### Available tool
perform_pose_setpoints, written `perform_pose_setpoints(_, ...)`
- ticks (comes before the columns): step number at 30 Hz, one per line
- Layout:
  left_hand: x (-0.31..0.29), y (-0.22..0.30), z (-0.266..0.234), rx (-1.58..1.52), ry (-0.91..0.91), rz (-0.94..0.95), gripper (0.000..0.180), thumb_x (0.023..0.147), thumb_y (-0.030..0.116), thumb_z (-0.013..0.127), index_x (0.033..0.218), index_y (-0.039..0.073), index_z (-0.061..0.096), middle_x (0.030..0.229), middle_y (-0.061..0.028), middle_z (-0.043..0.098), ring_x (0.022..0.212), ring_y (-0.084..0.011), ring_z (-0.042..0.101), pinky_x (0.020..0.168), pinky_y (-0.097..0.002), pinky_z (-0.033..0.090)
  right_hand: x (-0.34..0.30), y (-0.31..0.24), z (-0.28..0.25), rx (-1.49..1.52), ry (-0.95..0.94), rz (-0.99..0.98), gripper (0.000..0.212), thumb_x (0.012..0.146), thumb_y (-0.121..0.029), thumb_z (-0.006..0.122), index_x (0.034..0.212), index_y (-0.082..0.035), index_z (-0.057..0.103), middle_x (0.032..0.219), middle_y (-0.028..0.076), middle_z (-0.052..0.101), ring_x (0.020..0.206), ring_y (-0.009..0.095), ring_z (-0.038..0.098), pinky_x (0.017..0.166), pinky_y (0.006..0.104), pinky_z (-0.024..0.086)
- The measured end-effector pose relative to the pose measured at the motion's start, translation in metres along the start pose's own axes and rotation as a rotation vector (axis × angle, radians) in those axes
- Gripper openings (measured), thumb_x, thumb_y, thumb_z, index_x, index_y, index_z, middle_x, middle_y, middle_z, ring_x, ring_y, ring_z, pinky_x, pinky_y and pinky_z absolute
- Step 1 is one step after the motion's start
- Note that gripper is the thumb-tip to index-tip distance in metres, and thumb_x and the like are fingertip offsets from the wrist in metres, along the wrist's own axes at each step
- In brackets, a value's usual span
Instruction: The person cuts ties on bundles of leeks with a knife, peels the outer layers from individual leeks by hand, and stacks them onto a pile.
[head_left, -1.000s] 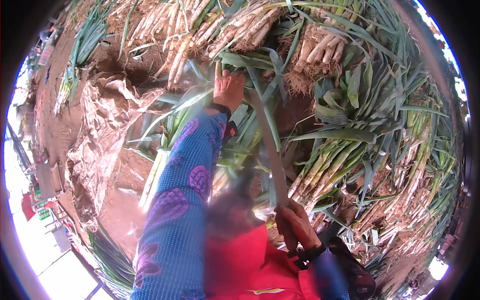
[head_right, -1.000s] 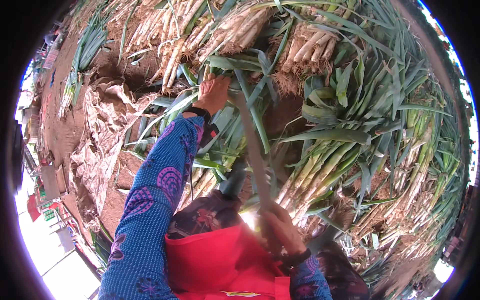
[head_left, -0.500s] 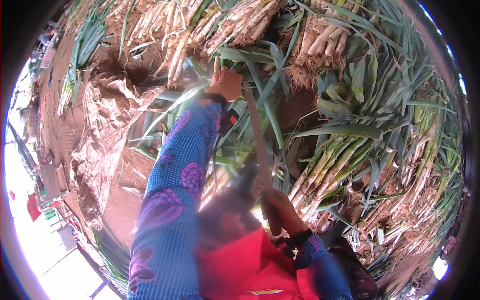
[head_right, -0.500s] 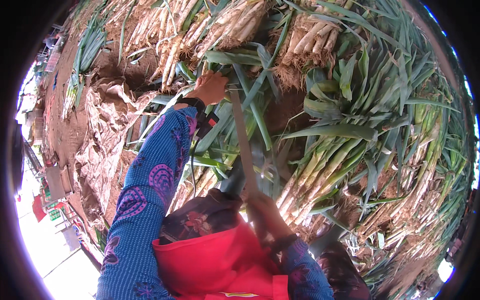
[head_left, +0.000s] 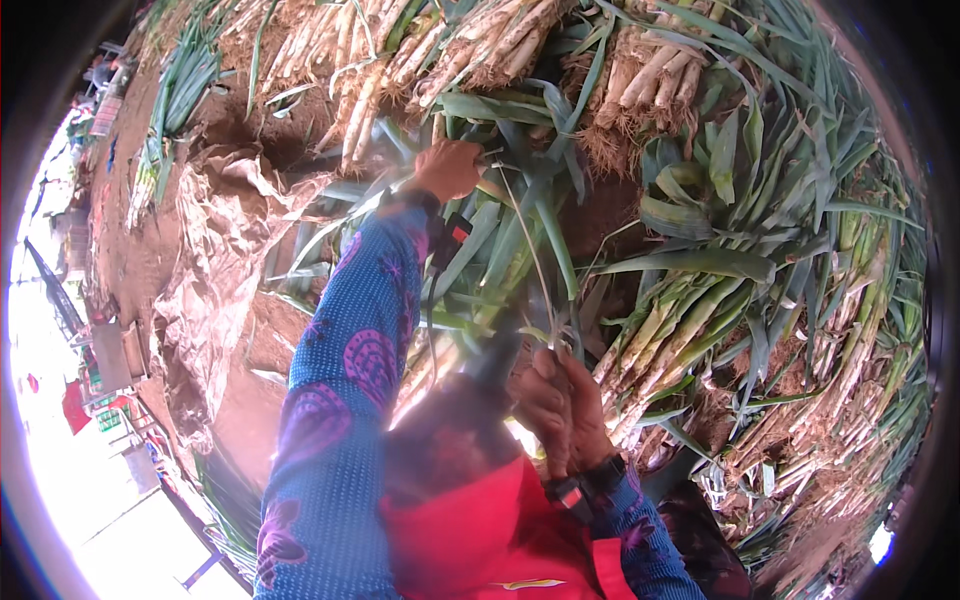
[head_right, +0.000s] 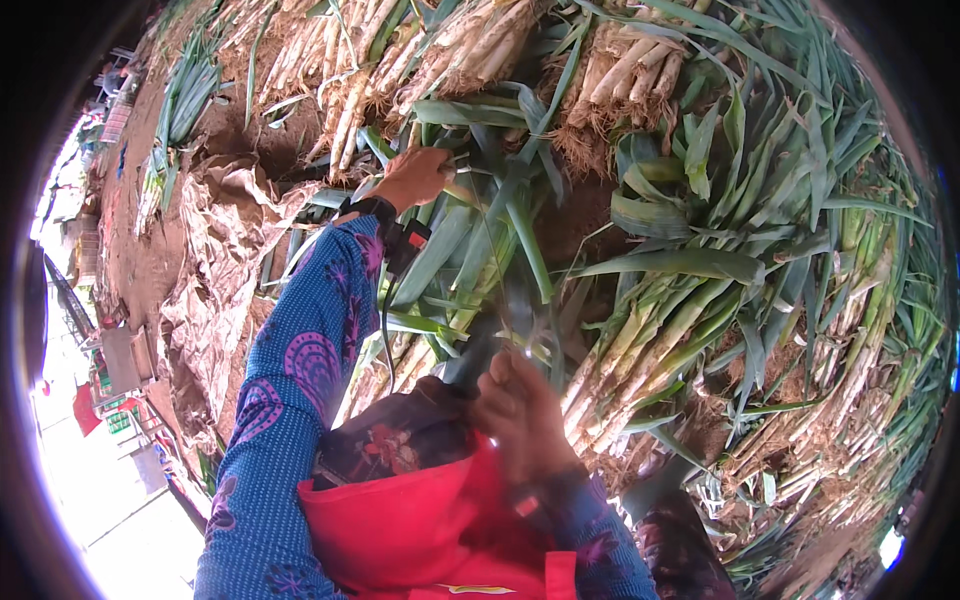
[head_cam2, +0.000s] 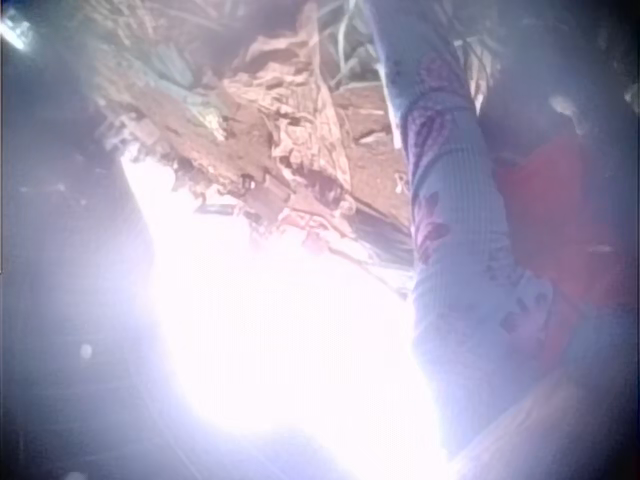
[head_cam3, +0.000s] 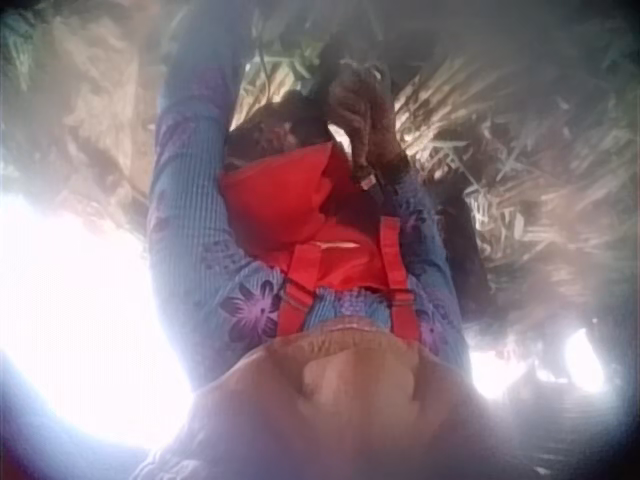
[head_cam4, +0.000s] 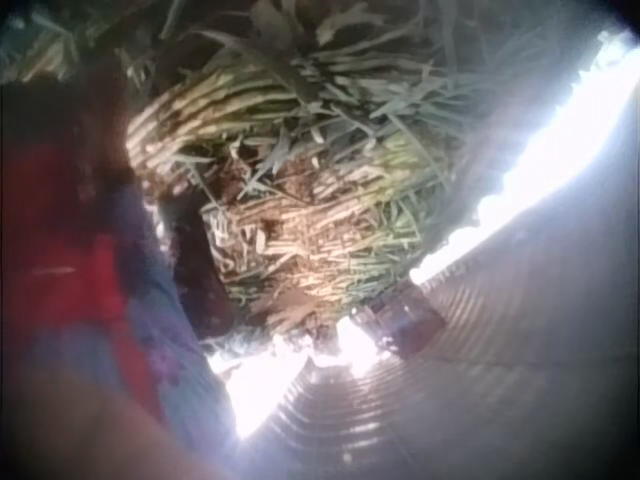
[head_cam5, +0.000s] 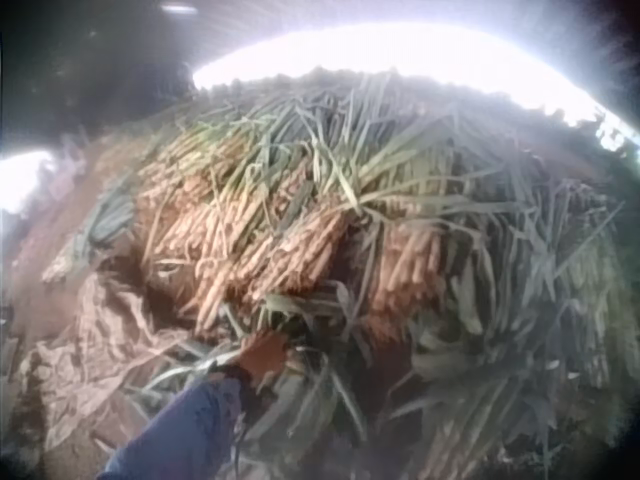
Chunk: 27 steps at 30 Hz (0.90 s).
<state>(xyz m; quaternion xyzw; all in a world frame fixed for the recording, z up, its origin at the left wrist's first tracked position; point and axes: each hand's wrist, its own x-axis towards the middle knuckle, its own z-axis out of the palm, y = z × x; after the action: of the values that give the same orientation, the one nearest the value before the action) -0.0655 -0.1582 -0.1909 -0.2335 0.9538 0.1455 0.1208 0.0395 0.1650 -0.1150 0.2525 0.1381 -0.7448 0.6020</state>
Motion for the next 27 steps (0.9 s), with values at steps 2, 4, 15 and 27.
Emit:
perform_pose_setpoints(2,-0.003,0.003,0.010,-0.026,0.078,0.025,0.017,0.082,0.025,0.057,0.094,0.019,0.067,0.092,-0.0089,0.066,0.094,-0.0317,0.063,0.075,-0.0446,0.050,-0.020,0.005,-0.005,0.082,-0.005,0.010,0.020,0.095,-0.032,0.048,0.085,-0.015,0.048,0.066,-0.006,0.044,0.052,0.009,0.038,0.047,0.0190,0.032)
perform_pose_setpoints(4,-0.005,-0.006,0.013,-0.038,0.156,0.033,0.017,0.082,0.026,0.057,0.093,0.018,0.067,0.091,-0.0089,0.066,0.092,-0.0313,0.063,0.074,-0.0447,0.050,-0.049,0.014,-0.025,0.064,0.108,-0.037,0.029,0.095,-0.038,0.048,0.084,-0.011,0.049,0.053,-0.001,0.040,0.038,0.011,0.039,0.033,0.0228,0.033)
perform_pose_setpoints(15,-0.083,-0.110,-0.014,-0.924,0.384,-0.049,0.023,0.085,0.024,0.062,0.095,0.003,0.065,0.083,-0.0009,0.060,0.079,-0.0120,0.050,0.074,-0.0272,0.040,-0.268,-0.081,-0.009,-0.565,0.447,-0.967,0.033,0.102,-0.034,0.033,0.095,-0.009,0.053,0.059,-0.001,0.049,0.036,0.008,0.043,0.025,0.0235,0.033)
perform_pose_setpoints(27,-0.250,-0.114,-0.155,-1.414,0.717,-0.273,0.021,0.092,0.018,0.055,0.108,0.005,0.059,0.104,-0.0072,0.061,0.087,-0.0149,0.057,0.076,-0.0280,0.047,-0.544,-0.051,-0.125,-0.677,0.989,-0.704,0.026,0.099,-0.027,0.045,0.108,-0.007,0.057,0.080,0.002,0.054,0.065,0.014,0.050,0.058,0.0269,0.043)
